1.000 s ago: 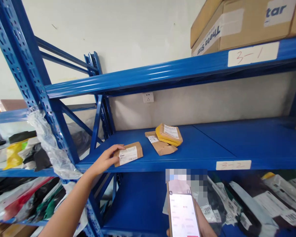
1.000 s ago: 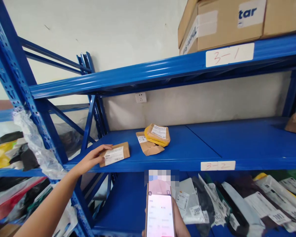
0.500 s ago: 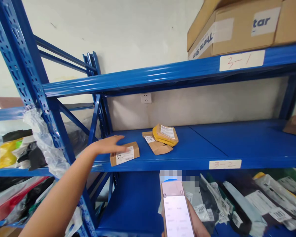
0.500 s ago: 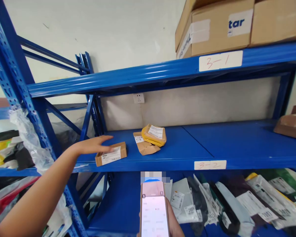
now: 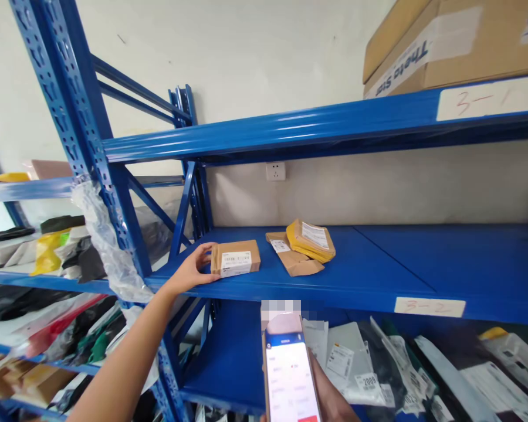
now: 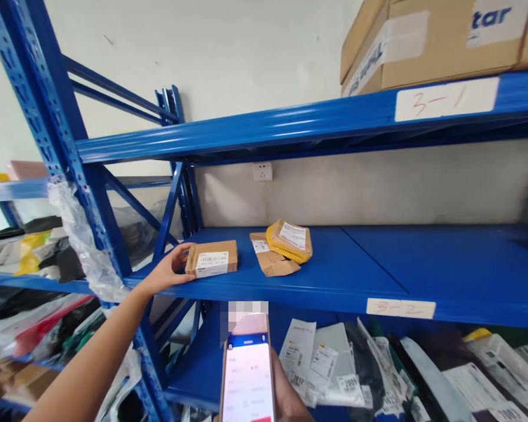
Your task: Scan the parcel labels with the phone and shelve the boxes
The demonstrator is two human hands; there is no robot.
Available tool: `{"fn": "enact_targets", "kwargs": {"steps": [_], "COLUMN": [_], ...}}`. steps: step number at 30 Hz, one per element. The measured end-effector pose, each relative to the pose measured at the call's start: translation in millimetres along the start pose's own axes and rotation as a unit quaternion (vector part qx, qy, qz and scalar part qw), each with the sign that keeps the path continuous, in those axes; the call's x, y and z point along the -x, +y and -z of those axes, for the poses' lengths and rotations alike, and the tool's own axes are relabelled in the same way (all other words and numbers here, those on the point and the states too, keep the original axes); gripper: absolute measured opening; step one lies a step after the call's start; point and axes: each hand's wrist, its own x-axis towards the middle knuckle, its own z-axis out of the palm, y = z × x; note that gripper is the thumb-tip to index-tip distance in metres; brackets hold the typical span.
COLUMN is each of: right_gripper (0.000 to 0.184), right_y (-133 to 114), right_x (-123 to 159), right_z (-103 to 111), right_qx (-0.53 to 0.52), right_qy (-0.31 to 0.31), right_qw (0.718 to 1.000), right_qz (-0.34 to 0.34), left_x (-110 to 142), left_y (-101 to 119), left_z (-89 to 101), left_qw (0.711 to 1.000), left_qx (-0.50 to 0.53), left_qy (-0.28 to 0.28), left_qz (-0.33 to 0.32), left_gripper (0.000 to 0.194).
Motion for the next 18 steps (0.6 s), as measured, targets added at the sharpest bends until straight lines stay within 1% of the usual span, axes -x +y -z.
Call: {"fn": "enact_targets", "kwargs": {"steps": [2,4,7,9,11,15,18], "right_gripper": [0.124,0.124,0.112,0.102,0.098,0.099,0.102], "right_y": [1.1,0.2,-4.0,-7.1,-9.4,-13.0,-15.3], "right_x": [-10.1,-20.8,-33.9,-40.2,-45.0,-50.2,-49.7], "right_z": [-9.1,-20.4,-39.5,-50.3,-57.7,-65.3,-70.3], "right_qx": [-0.058,-0.105,-0.101,-0.075,-0.056,-0.028,-0.030], "right_qy": [-0.081,-0.150,-0.191,-0.201,-0.199,-0.189,-0.192], "right_qw": [0.995,0.983,0.976,0.977,0.978,0.982,0.981], "right_qz": [-0.023,-0.033,-0.025,-0.015,-0.001,0.001,0.002], "left_x": [2.5,4.2,4.4,3.7,2.8,2.2,2.5], "left_y": [-3.1,-5.7,-7.3,-5.9,-2.9,2.3,0.3], "left_z": [1.9,3.4,4.9,6.2,7.9,9.8,9.0], "left_qw": [0.999,0.998,0.996,0.995,0.993,0.993,0.994], "left_qx": [0.030,0.048,0.080,0.098,0.109,0.107,0.103], "left_qy": [-0.009,-0.007,-0.019,-0.031,-0.039,-0.045,-0.040], "left_qz": [-0.019,-0.027,-0.020,-0.016,-0.013,-0.005,-0.007], "left_gripper": [0.085,0.086,0.089,0.089,0.087,0.086,0.083]}}
